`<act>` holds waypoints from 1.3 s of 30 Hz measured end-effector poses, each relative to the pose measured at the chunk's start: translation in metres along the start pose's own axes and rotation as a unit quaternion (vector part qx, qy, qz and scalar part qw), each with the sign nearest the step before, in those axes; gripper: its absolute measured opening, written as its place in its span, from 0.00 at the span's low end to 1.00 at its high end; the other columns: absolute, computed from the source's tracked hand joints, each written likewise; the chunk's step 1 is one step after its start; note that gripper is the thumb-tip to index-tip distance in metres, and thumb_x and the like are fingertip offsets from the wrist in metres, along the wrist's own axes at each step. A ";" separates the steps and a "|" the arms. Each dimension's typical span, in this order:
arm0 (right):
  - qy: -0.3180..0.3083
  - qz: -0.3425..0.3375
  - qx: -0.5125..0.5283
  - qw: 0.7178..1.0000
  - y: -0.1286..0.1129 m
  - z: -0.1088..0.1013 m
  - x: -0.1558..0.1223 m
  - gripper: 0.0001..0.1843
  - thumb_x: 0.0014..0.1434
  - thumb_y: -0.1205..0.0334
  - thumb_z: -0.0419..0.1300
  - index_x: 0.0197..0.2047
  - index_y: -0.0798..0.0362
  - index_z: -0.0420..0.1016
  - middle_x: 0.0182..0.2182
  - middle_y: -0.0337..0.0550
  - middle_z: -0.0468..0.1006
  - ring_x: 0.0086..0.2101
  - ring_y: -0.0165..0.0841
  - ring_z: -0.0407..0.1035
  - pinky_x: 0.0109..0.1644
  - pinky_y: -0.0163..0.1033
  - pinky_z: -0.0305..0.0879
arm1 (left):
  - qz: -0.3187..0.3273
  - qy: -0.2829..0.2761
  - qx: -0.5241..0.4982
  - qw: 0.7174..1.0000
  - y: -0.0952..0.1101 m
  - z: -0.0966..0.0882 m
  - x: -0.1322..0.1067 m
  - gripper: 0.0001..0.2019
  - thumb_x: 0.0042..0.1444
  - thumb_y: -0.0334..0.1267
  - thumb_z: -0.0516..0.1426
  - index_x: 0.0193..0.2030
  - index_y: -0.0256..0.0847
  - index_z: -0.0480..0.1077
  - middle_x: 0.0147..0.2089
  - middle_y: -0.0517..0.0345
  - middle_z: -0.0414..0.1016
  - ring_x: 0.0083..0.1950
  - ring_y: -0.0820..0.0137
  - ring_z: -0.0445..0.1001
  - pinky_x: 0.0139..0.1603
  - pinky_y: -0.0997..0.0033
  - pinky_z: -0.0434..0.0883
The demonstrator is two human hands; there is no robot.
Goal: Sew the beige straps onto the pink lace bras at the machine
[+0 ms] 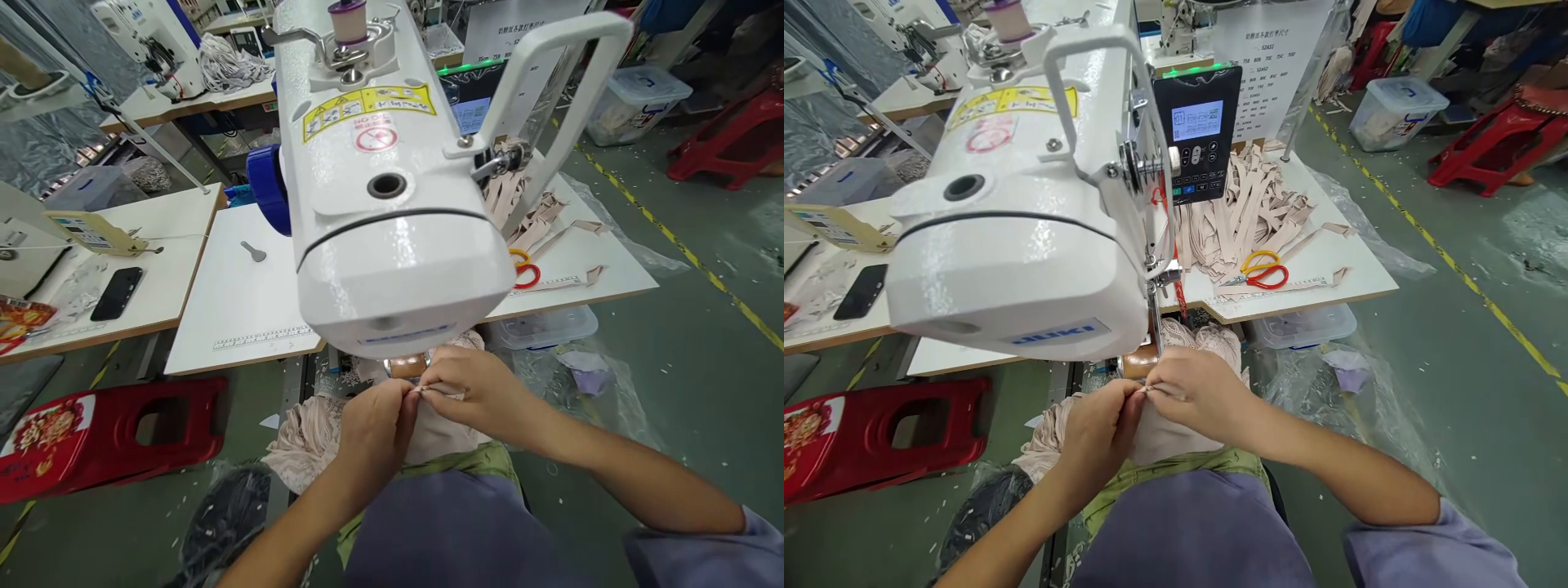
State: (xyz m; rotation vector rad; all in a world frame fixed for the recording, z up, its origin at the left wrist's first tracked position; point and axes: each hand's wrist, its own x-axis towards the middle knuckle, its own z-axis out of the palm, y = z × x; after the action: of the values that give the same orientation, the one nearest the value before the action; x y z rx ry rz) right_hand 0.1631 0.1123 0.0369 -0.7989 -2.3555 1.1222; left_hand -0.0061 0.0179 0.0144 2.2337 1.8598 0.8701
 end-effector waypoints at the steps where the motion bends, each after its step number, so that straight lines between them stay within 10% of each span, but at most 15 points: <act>1: -0.007 0.001 -0.008 1.000 -0.001 -0.002 0.007 0.07 0.58 0.64 0.58 0.33 0.53 0.78 0.28 0.39 0.74 0.30 0.29 0.67 0.34 0.34 0.57 | -0.014 0.007 0.011 1.000 -0.002 -0.001 0.001 0.16 0.71 0.40 0.46 0.34 0.41 0.69 0.26 0.61 0.76 0.25 0.71 0.74 0.25 0.72 0.62; 6: -0.040 0.013 -0.058 0.997 -0.007 -0.011 0.038 0.11 0.53 0.65 0.52 0.20 0.53 0.64 0.18 0.35 0.60 0.21 0.26 0.51 0.28 0.36 0.44 | 0.111 0.088 0.112 0.983 -0.030 -0.004 0.003 0.09 0.68 0.33 0.51 0.49 0.41 0.71 0.26 0.63 0.75 0.26 0.71 0.72 0.28 0.71 0.63; 12: -0.062 0.015 -0.142 0.988 -0.015 -0.012 0.042 0.17 0.52 0.68 0.52 0.18 0.53 0.48 0.16 0.34 0.51 0.20 0.24 0.41 0.27 0.39 0.39 | 0.252 0.041 0.153 0.955 -0.056 -0.006 0.002 0.17 0.64 0.27 0.50 0.58 0.36 0.66 0.32 0.59 0.75 0.27 0.70 0.70 0.29 0.67 0.64; 18: 0.017 -0.019 -0.232 0.972 0.002 0.008 0.016 0.11 0.64 0.60 0.56 0.34 0.53 0.77 0.32 0.46 0.74 0.35 0.37 0.67 0.39 0.41 0.59 | 0.185 0.004 0.197 0.963 -0.036 -0.010 0.009 0.13 0.64 0.27 0.47 0.49 0.40 0.68 0.22 0.64 0.65 0.21 0.71 0.65 0.21 0.69 0.56; 24: 0.216 -0.079 -0.259 0.938 0.015 0.031 -0.008 0.12 0.65 0.63 0.55 0.45 0.44 0.80 0.39 0.46 0.76 0.47 0.41 0.66 0.52 0.47 0.61 | 0.164 -0.025 0.162 0.973 -0.035 -0.016 0.015 0.13 0.64 0.28 0.47 0.50 0.41 0.68 0.23 0.64 0.67 0.21 0.71 0.65 0.20 0.69 0.54; 28: 0.214 -0.068 -0.208 0.952 0.016 0.035 -0.006 0.12 0.65 0.65 0.54 0.43 0.46 0.80 0.33 0.43 0.75 0.36 0.33 0.69 0.42 0.39 0.65 | 0.285 -0.044 0.146 0.946 -0.060 -0.019 0.021 0.21 0.58 0.22 0.45 0.55 0.42 0.65 0.23 0.64 0.68 0.20 0.72 0.64 0.20 0.69 0.52; 34: 0.186 0.059 0.010 0.981 0.031 0.052 -0.019 0.18 0.67 0.57 0.54 0.58 0.50 0.67 0.42 0.47 0.76 0.26 0.28 0.69 0.28 0.35 0.68 | 0.234 -0.051 0.133 0.962 -0.049 -0.016 0.025 0.15 0.59 0.25 0.48 0.49 0.42 0.68 0.23 0.63 0.70 0.22 0.70 0.68 0.19 0.70 0.53; 39: 0.182 0.033 -0.002 0.983 0.035 0.043 -0.008 0.18 0.64 0.61 0.54 0.55 0.51 0.74 0.54 0.53 0.73 0.45 0.39 0.74 0.36 0.38 0.75 | 0.181 -0.037 0.167 0.968 -0.023 -0.012 0.021 0.15 0.58 0.25 0.48 0.50 0.35 0.68 0.25 0.59 0.74 0.21 0.66 0.70 0.21 0.68 0.61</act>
State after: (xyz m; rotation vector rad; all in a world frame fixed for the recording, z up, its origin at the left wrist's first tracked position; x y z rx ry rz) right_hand 0.1559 0.1010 -0.0176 -0.9966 -2.0402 0.9063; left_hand -0.0305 0.0401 0.0222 2.8294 1.6989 0.5292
